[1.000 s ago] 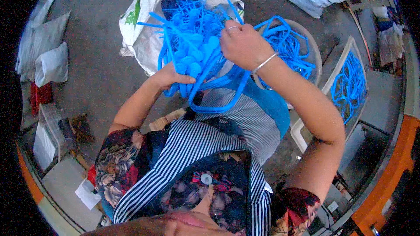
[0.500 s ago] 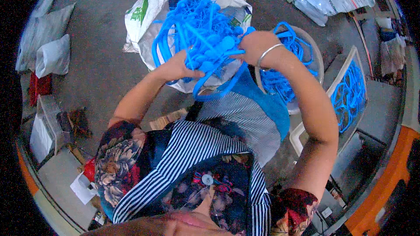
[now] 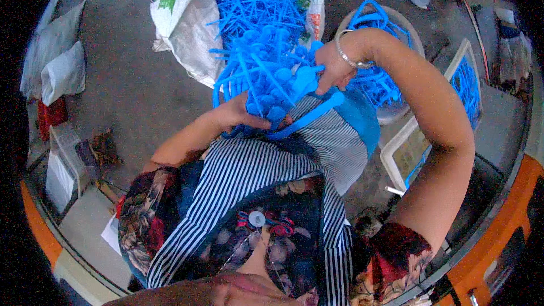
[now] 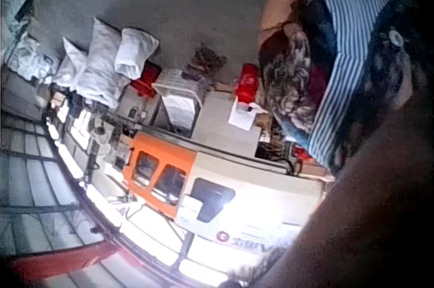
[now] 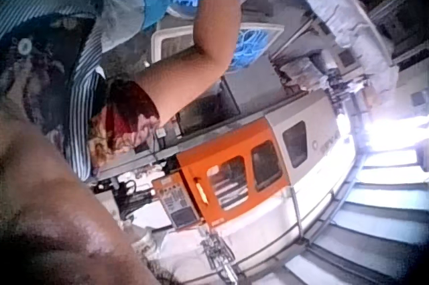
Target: The person sorts blue plastic hangers from a basin into a white sack. They pick up handfuls of hangers, align them, and place them into the bag. The person also uses a white stick to stir hangers in a water-filled tray and transfers them to the basin.
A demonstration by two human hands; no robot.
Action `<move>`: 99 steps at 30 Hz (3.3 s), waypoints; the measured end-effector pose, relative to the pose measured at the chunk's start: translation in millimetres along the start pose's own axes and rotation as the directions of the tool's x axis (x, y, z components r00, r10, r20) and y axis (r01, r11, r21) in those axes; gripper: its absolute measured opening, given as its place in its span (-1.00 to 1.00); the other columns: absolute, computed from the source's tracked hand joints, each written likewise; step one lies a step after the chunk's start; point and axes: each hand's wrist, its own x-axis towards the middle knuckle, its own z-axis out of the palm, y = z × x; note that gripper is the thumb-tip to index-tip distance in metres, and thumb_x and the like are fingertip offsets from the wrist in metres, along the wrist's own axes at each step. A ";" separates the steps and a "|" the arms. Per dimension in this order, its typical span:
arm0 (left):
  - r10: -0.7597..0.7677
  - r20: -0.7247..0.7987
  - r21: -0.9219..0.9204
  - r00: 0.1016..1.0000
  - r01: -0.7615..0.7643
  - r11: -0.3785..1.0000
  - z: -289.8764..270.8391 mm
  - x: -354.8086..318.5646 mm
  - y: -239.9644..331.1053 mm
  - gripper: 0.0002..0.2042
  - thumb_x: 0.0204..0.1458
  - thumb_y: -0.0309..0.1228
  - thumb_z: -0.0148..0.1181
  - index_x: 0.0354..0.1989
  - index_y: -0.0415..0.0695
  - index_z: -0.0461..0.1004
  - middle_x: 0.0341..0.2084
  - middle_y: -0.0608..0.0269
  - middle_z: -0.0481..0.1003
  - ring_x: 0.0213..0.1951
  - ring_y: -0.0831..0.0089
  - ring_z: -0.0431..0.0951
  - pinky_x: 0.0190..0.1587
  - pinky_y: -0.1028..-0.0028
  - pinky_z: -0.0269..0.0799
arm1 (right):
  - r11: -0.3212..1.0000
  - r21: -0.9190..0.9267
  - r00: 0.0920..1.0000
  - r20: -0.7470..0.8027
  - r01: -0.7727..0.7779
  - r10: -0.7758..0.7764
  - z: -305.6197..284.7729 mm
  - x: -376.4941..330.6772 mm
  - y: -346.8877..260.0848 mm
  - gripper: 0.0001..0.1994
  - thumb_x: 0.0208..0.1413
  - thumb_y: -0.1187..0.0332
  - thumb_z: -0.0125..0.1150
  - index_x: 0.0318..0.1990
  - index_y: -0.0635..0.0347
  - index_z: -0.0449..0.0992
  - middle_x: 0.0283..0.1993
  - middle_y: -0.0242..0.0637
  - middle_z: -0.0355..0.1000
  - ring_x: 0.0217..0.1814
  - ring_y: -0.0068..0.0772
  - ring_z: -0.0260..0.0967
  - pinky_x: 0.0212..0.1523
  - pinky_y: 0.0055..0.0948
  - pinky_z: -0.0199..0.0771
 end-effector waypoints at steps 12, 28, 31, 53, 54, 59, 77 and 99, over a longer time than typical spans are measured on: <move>-0.136 -0.227 0.353 0.964 0.212 0.911 -15.2 33.1 -33.7 -0.23 -0.29 -0.36 0.40 0.19 -0.12 0.18 0.10 0.13 0.29 0.13 0.27 0.26 0.20 0.33 0.09 | 0.766 -0.514 -0.174 -0.856 0.385 -0.487 -76.5 25.4 -5.3 -0.51 0.01 0.15 0.21 0.06 0.18 0.33 0.12 -0.14 0.26 0.15 -0.19 0.22 0.14 -0.36 0.19; -0.333 0.009 0.014 0.943 0.333 0.943 -29.5 43.9 6.4 -0.40 -0.23 -0.40 0.34 0.08 -0.13 0.31 -0.07 0.12 0.42 0.01 0.25 0.36 0.08 0.26 0.25 | 0.913 -0.409 0.111 -0.908 -0.010 -0.405 172.5 41.7 15.4 -0.47 -0.18 0.18 0.20 0.04 0.07 0.38 0.17 -0.06 0.17 0.05 0.01 0.27 -0.01 -0.27 0.37; -0.411 0.113 -0.175 0.905 0.425 0.888 -38.7 54.2 12.8 -0.47 -0.16 -0.43 0.27 0.07 -0.18 0.29 -0.10 0.11 0.45 -0.03 0.33 0.42 0.05 0.28 0.31 | 0.859 -0.481 0.093 -0.877 -0.178 -0.472 167.7 56.4 21.5 -0.47 -0.23 0.47 0.07 0.05 0.20 0.34 0.06 -0.28 0.27 -0.09 -0.13 0.29 -0.13 -0.36 0.44; -0.136 0.095 -0.654 0.986 0.165 0.739 -68.6 59.0 22.9 -0.50 0.01 -0.38 0.04 0.12 -0.36 0.16 0.05 -0.20 0.27 0.10 -0.02 0.30 0.11 0.11 0.25 | 0.683 -0.564 -0.032 -0.760 -0.464 -0.649 39.1 95.0 8.0 -0.54 -0.12 0.31 0.02 0.03 0.17 0.35 -0.01 -0.30 0.31 -0.16 -0.39 0.27 -0.19 -0.43 0.32; -0.132 0.111 -0.637 0.985 0.172 0.752 -67.5 58.6 22.1 -0.45 0.01 -0.33 0.06 0.15 -0.34 0.12 0.08 -0.21 0.22 0.14 -0.05 0.24 0.15 0.09 0.18 | 0.701 -0.559 -0.002 -0.781 -0.443 -0.624 40.9 95.4 8.8 -0.52 -0.13 0.33 0.03 0.05 0.19 0.33 0.02 -0.29 0.30 -0.13 -0.37 0.28 -0.17 -0.42 0.33; -0.007 0.225 -0.619 0.974 0.149 0.771 -58.8 53.7 8.5 -0.19 -0.07 -0.01 0.13 0.24 -0.30 -0.03 0.18 -0.22 0.09 0.23 -0.10 0.07 0.25 0.05 -0.05 | 0.762 -0.533 0.045 -0.829 -0.368 -0.558 53.3 94.2 8.1 -0.47 -0.15 0.40 0.02 0.10 0.25 0.29 0.08 -0.24 0.28 -0.11 -0.36 0.31 -0.14 -0.43 0.36; -0.031 -0.004 -0.322 1.000 0.028 0.946 -65.7 49.3 17.0 -0.70 -0.13 -0.38 0.16 -0.18 -0.17 0.38 -0.39 0.18 0.44 -0.35 0.36 0.47 -0.27 0.39 0.38 | 0.780 -0.623 0.058 -0.782 -0.062 -0.621 39.9 63.3 25.9 -0.53 -0.10 0.50 -0.04 0.09 0.21 0.28 0.10 -0.19 0.27 -0.10 -0.26 0.36 -0.10 -0.37 0.41; -0.121 -0.293 0.758 0.949 0.307 0.575 -72.4 -8.1 50.1 -0.42 -0.31 -0.33 0.29 -0.01 -0.18 0.29 -0.27 -0.02 0.46 -0.20 0.16 0.48 -0.12 0.27 0.35 | 0.913 0.363 0.494 -0.838 0.186 0.232 -34.0 8.0 98.3 -0.63 0.06 0.00 0.06 -0.28 0.15 0.50 -0.49 -0.17 0.43 -0.48 -0.23 0.36 -0.45 -0.35 0.34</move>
